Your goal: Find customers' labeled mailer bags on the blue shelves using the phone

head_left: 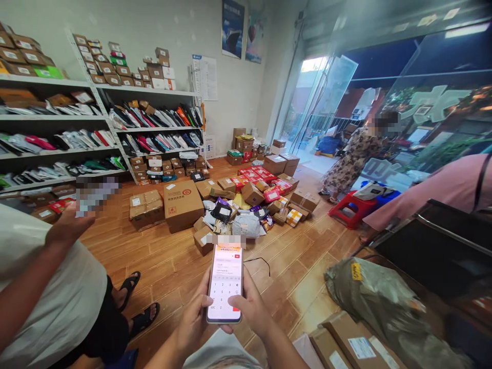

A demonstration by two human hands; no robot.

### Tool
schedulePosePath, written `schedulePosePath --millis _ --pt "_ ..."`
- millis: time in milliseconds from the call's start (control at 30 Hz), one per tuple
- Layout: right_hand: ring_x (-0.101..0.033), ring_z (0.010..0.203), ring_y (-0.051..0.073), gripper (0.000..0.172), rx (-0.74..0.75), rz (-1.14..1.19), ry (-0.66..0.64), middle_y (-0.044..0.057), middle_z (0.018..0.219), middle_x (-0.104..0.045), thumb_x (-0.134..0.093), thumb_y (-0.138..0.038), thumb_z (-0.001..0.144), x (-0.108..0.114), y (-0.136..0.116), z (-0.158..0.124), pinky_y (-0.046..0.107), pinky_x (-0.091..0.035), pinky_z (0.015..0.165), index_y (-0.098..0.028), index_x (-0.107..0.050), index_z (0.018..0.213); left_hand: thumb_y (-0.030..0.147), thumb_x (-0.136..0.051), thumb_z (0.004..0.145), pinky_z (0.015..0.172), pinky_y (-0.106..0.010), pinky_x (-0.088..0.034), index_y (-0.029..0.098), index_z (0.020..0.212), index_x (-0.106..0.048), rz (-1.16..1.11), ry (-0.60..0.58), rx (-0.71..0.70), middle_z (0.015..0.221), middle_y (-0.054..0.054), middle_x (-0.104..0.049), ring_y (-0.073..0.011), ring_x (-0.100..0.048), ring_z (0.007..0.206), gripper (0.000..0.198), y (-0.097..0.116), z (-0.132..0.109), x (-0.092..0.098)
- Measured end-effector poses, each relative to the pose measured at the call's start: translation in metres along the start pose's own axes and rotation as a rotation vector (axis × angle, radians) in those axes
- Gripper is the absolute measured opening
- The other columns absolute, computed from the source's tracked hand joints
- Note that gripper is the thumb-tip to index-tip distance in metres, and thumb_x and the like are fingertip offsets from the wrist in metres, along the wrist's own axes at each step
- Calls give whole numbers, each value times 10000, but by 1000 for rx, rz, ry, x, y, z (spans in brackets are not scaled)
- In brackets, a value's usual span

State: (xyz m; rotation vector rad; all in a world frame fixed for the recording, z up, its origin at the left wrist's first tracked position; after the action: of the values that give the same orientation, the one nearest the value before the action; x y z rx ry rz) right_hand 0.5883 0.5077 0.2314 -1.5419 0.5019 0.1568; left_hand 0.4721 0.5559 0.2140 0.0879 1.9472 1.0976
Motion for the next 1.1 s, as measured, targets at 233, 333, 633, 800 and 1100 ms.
schedulePosePath --millis 233,333,633,800,1100 --pt "-623 818 191 551 10 -39 -3 39 998 -686 -640 -229 607 0 0 0 294 -488 672 -205 -458 1127 317 -571 728 438 -303 -516 270 1454 57 115 104 15 1355 -158 -444 -267 -607 832 961 5 -4 -7" --pt "-628 762 199 440 -3 11 91 42 898 -699 -650 -403 651 -1 -5 6 301 -484 665 -185 -547 1020 322 -561 731 442 -330 -524 259 1454 52 120 73 22 1314 -158 -484 -252 -604 777 950 2 -4 -4" --pt "-564 660 177 507 54 -69 347 16 721 -635 -544 -681 679 3 -3 13 286 -467 609 -191 -596 796 325 -548 715 483 -331 -543 334 1451 -16 27 -12 1 1395 -99 -415 -256 -590 858 909 -9 -6 5" --pt "-585 893 210 405 352 -370 307 84 1043 -634 -371 -500 886 6 11 -2 327 -483 741 -203 -524 1115 338 -604 638 482 -325 -545 322 1448 36 -35 55 1 1402 -113 -395 -249 -586 855 1032 -2 -6 -1" --pt "-353 1252 301 468 743 -824 248 130 1345 -377 -322 -365 902 14 19 -17 504 -338 997 -229 -322 1349 329 -565 683 440 -317 -526 331 1447 31 -46 25 -10 1357 -119 -447 -290 -595 881 970 1 -9 -2"
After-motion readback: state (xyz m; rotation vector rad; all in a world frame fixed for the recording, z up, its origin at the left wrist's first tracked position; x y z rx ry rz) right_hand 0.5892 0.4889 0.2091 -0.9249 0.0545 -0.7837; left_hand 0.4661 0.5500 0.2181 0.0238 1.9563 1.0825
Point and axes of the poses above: each hand's wrist, its own z-axis towards the middle knuckle, its own x-axis out of the back of the hand, y = z × x, the point moved 2 cm from there along z, towards the middle knuckle
